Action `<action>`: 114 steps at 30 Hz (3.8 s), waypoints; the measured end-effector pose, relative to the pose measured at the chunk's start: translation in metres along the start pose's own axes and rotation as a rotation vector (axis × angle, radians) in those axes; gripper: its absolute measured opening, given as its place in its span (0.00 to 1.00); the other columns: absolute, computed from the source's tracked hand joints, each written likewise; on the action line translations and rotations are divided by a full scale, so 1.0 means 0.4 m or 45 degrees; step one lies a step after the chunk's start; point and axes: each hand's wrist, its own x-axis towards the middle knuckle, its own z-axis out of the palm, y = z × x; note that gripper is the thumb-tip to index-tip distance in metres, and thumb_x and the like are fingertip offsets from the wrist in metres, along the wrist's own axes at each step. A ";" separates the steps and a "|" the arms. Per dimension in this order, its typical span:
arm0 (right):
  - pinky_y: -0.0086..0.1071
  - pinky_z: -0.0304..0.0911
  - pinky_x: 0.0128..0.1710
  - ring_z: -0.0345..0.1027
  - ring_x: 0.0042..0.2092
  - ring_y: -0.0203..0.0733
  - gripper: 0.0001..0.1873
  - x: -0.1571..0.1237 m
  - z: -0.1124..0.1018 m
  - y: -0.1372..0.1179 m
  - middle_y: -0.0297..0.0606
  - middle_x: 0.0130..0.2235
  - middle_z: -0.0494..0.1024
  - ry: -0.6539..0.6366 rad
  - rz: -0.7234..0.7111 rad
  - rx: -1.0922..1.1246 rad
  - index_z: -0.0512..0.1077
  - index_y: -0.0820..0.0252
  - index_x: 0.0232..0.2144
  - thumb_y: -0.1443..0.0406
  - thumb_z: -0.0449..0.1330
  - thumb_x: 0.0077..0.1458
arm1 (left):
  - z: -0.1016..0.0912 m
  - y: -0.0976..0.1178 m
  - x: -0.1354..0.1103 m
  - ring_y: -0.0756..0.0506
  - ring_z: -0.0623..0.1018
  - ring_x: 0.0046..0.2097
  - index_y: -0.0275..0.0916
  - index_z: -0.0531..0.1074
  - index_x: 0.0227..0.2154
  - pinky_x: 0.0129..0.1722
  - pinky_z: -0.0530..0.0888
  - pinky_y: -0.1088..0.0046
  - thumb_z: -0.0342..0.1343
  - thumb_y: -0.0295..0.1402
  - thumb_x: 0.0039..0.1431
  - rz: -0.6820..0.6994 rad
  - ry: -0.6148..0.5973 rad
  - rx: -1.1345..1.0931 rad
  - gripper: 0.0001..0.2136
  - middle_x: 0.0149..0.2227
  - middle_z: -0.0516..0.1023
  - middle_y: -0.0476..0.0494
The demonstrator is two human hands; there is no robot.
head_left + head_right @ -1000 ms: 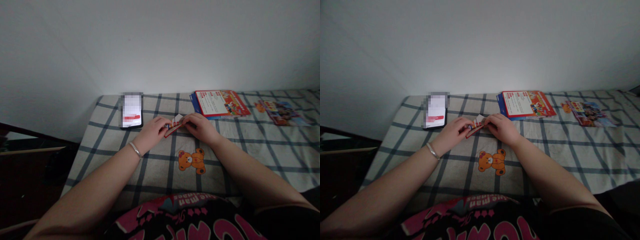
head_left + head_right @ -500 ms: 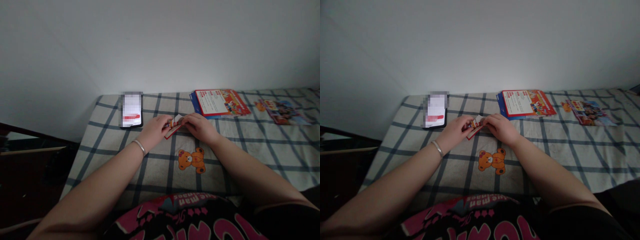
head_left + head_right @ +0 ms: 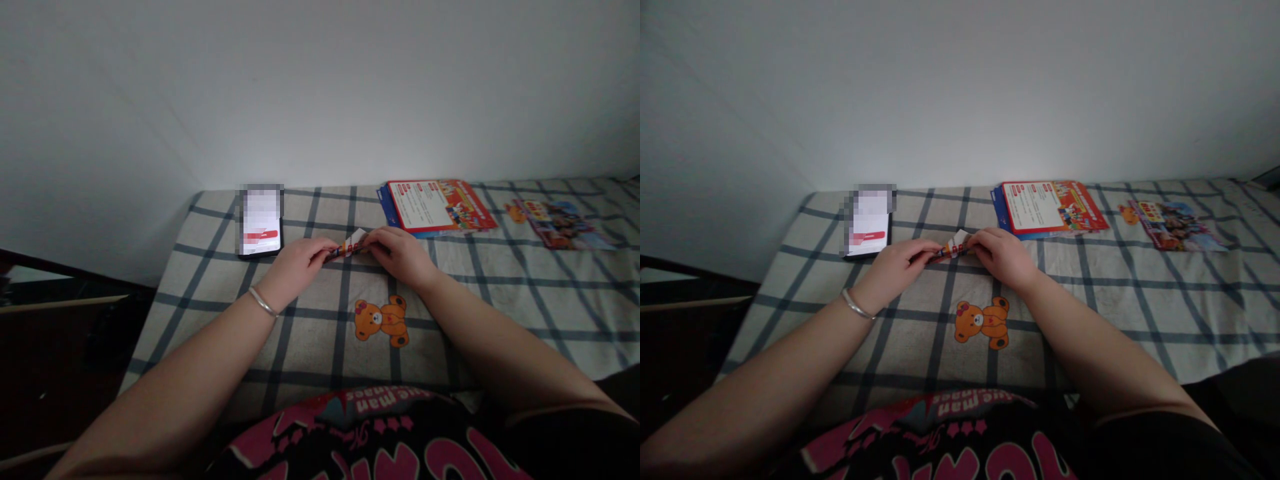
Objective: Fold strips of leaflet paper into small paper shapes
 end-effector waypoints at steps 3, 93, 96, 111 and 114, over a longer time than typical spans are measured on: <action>0.38 0.67 0.43 0.72 0.42 0.43 0.07 0.001 0.001 0.002 0.39 0.39 0.78 0.025 0.010 -0.006 0.71 0.56 0.36 0.69 0.54 0.60 | -0.005 0.006 -0.002 0.47 0.79 0.42 0.40 0.73 0.42 0.43 0.75 0.67 0.50 0.28 0.66 0.023 0.015 -0.036 0.08 0.41 0.80 0.46; 0.44 0.62 0.54 0.66 0.51 0.48 0.14 0.000 -0.006 -0.025 0.42 0.48 0.76 -0.314 -0.371 -0.101 0.74 0.58 0.43 0.62 0.61 0.52 | 0.047 0.053 -0.029 0.32 0.55 0.66 0.33 0.58 0.62 0.64 0.54 0.47 0.54 0.46 0.60 0.049 -0.139 0.600 0.32 0.65 0.57 0.29; 0.46 0.60 0.57 0.64 0.56 0.50 0.18 -0.002 -0.007 -0.019 0.43 0.51 0.74 -0.316 -0.377 -0.081 0.73 0.58 0.46 0.60 0.62 0.52 | 0.048 0.062 -0.032 0.32 0.55 0.67 0.32 0.59 0.61 0.64 0.54 0.46 0.55 0.46 0.58 0.048 -0.138 0.602 0.33 0.65 0.57 0.28; 0.45 0.62 0.55 0.67 0.54 0.48 0.15 -0.003 -0.004 -0.010 0.41 0.51 0.76 -0.251 -0.284 -0.156 0.74 0.57 0.47 0.63 0.60 0.56 | 0.013 0.018 0.001 0.42 0.74 0.54 0.35 0.72 0.48 0.59 0.66 0.57 0.54 0.29 0.61 0.332 -0.114 0.549 0.13 0.52 0.77 0.40; 0.45 0.63 0.54 0.68 0.53 0.47 0.13 0.000 -0.004 -0.012 0.41 0.51 0.77 -0.256 -0.303 -0.160 0.74 0.57 0.46 0.64 0.60 0.58 | 0.008 0.023 0.003 0.44 0.77 0.48 0.33 0.73 0.44 0.54 0.70 0.61 0.49 0.26 0.64 0.440 -0.115 0.671 0.10 0.46 0.79 0.39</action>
